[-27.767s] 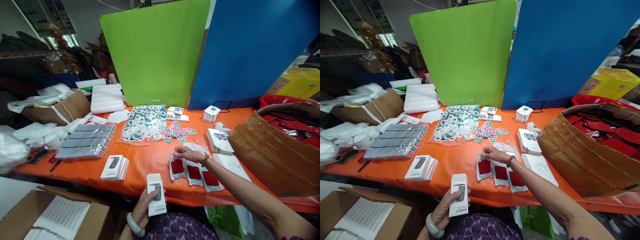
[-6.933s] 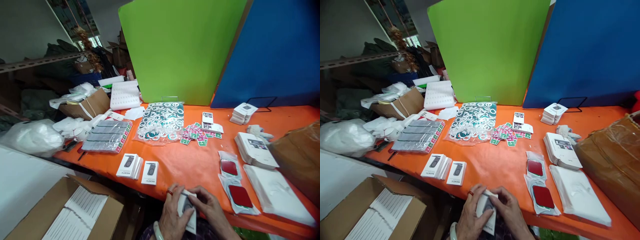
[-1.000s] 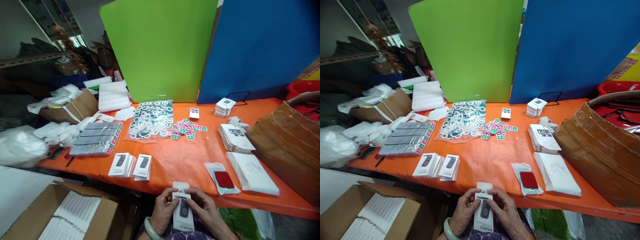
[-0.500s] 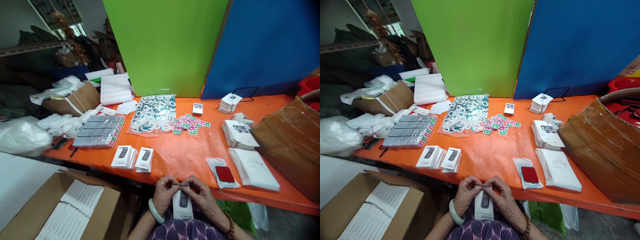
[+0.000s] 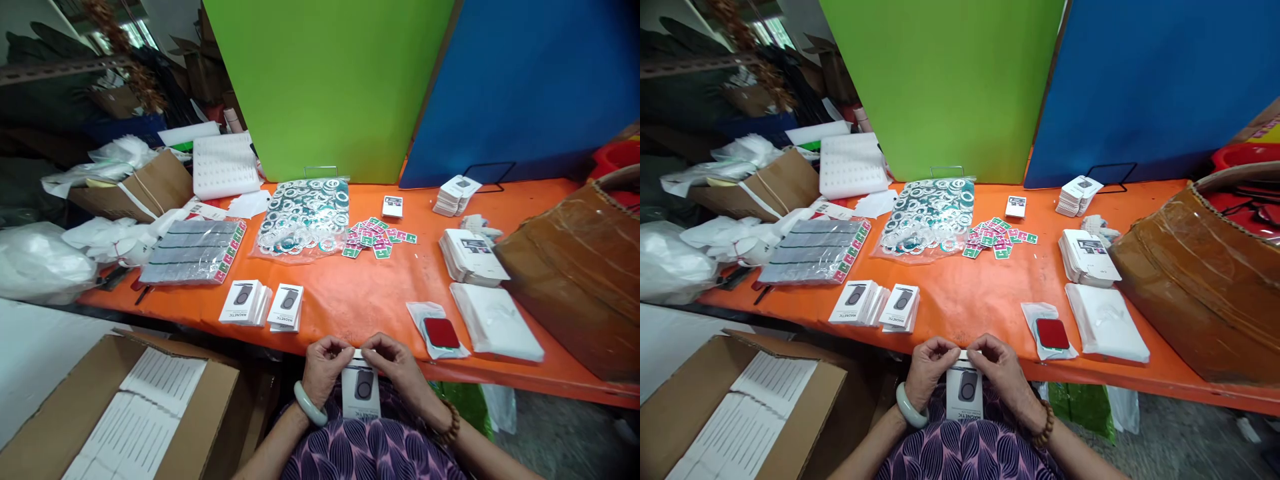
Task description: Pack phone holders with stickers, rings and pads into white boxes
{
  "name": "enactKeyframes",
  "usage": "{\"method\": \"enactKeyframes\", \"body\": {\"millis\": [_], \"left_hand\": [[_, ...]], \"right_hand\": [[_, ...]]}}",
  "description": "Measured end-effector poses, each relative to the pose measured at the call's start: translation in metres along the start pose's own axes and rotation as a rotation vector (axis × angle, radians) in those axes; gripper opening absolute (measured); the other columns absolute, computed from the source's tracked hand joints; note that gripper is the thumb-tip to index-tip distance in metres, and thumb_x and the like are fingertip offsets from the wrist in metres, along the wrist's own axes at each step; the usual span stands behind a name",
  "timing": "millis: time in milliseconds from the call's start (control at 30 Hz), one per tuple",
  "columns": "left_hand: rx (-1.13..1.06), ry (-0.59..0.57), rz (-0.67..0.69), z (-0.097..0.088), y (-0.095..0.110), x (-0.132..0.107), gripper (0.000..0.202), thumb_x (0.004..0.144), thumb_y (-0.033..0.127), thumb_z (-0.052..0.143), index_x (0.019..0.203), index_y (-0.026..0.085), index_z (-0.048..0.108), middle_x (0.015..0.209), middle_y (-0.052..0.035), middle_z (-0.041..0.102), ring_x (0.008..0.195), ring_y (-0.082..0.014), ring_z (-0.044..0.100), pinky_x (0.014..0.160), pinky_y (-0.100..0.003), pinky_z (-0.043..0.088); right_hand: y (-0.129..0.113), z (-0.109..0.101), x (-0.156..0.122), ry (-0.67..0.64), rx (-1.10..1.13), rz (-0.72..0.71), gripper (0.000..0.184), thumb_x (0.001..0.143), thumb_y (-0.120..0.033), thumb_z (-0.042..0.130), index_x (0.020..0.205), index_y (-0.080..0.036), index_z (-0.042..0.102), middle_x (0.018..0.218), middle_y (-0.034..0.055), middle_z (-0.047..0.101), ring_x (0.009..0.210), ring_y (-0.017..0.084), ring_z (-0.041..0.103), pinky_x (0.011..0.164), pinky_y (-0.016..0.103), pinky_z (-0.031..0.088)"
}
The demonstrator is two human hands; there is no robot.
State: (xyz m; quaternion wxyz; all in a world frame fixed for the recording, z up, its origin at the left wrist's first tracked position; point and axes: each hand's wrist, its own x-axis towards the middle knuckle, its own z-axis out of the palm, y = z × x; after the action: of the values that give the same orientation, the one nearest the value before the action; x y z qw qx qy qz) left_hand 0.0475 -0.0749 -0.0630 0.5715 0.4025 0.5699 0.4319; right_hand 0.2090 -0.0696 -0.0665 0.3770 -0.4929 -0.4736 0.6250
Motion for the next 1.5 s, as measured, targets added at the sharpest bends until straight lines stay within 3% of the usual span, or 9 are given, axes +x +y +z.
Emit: {"method": "enactKeyframes", "body": {"millis": [400, 567, 667, 767, 867, 967, 1033, 1233, 1500], "left_hand": [[0.023, -0.123, -0.054, -0.016, -0.022, -0.010, 0.023, 0.066, 0.031, 0.073, 0.079, 0.013, 0.068, 0.069, -0.0008, 0.062, 0.061, -0.0111, 0.051, 0.060, -0.023, 0.042], [0.265, -0.096, -0.013, -0.007, -0.010, -0.015, 0.015, 0.073, 0.026, 0.063, 0.079, 0.013, 0.065, 0.072, -0.0024, 0.060, 0.060, -0.0121, 0.053, 0.057, -0.024, 0.044], [0.403, -0.042, 0.073, 0.001, 0.008, -0.016, 0.031, 0.076, 0.027, 0.061, 0.104, 0.014, 0.063, 0.100, -0.0112, 0.063, 0.089, -0.0224, 0.062, 0.081, -0.034, 0.050], [0.585, 0.035, 0.170, 0.006, 0.023, -0.008, 0.068, 0.065, 0.024, 0.070, 0.130, 0.017, 0.049, 0.136, -0.0176, 0.046, 0.126, -0.0331, 0.045, 0.104, -0.046, 0.038], [0.756, 0.159, 0.290, -0.003, 0.037, 0.010, 0.070, 0.069, 0.024, 0.063, 0.136, 0.019, 0.044, 0.142, -0.0174, 0.039, 0.133, -0.0343, 0.036, 0.107, -0.050, 0.034], [0.904, 0.298, 0.414, -0.029, 0.052, 0.033, 0.063, 0.074, 0.028, 0.055, 0.136, 0.021, 0.043, 0.137, -0.0151, 0.045, 0.130, -0.0318, 0.041, 0.106, -0.049, 0.036], [1.023, 0.394, 0.429, -0.051, 0.058, 0.047, 0.061, 0.075, 0.031, 0.053, 0.135, 0.020, 0.044, 0.135, -0.0149, 0.047, 0.129, -0.0317, 0.042, 0.106, -0.049, 0.036], [1.276, 0.471, 0.285, -0.090, 0.044, 0.070, 0.055, 0.076, 0.035, 0.048, 0.126, 0.013, 0.053, 0.123, -0.0185, 0.057, 0.123, -0.0364, 0.049, 0.100, -0.049, 0.041], [1.174, 0.425, 0.453, -0.104, 0.039, 0.075, 0.049, 0.076, 0.042, 0.054, 0.123, 0.030, 0.054, 0.115, -0.0080, 0.065, 0.111, -0.0343, 0.058, 0.092, -0.048, 0.047]], "right_hand": [[0.022, 0.001, -0.013, -0.108, 0.150, 0.136, 0.033, 0.075, -0.047, 0.069, 0.087, -0.017, 0.064, 0.071, 0.0008, 0.063, 0.064, 0.015, 0.056, 0.059, 0.025, 0.043], [0.021, -0.002, -0.008, -0.088, 0.094, 0.126, 0.033, 0.073, -0.048, 0.070, 0.075, -0.015, 0.066, 0.067, 0.0015, 0.063, 0.061, 0.015, 0.055, 0.057, 0.025, 0.043], [0.008, 0.003, 0.007, -0.007, 0.113, 0.057, 0.034, 0.072, -0.049, 0.071, 0.075, -0.015, 0.065, 0.070, 0.0022, 0.063, 0.066, 0.016, 0.056, 0.061, 0.026, 0.045], [-0.014, 0.016, 0.030, 0.063, 0.122, -0.079, 0.035, 0.071, -0.049, 0.071, 0.077, -0.016, 0.064, 0.074, 0.0024, 0.063, 0.070, 0.016, 0.057, 0.064, 0.027, 0.047], [-0.040, 0.021, 0.064, -0.074, 0.052, -0.191, 0.033, 0.082, -0.049, 0.060, 0.088, -0.016, 0.062, 0.074, 0.0015, 0.062, 0.066, 0.014, 0.058, 0.062, 0.026, 0.049], [-0.069, -0.004, 0.117, -0.134, -0.292, -0.293, 0.032, 0.091, -0.042, 0.048, 0.108, -0.017, 0.057, 0.083, 0.0028, 0.063, 0.066, 0.013, 0.061, 0.062, 0.026, 0.050], [-0.088, -0.037, 0.160, 0.091, -0.757, -0.369, 0.029, 0.091, -0.034, 0.050, 0.113, -0.017, 0.055, 0.103, 0.0067, 0.063, 0.080, 0.014, 0.061, 0.072, 0.025, 0.050], [-0.116, -0.134, 0.271, 0.352, -1.078, -0.276, 0.042, 0.081, -0.006, 0.051, 0.123, -0.010, 0.051, 0.125, 0.0197, 0.050, 0.110, 0.028, 0.050, 0.089, 0.037, 0.038], [-0.113, -0.163, 0.304, 0.343, -1.225, -0.194, 0.020, 0.087, -0.011, 0.047, 0.101, -0.011, 0.062, 0.110, 0.0147, 0.063, 0.098, 0.024, 0.058, 0.085, 0.038, 0.039]]}}
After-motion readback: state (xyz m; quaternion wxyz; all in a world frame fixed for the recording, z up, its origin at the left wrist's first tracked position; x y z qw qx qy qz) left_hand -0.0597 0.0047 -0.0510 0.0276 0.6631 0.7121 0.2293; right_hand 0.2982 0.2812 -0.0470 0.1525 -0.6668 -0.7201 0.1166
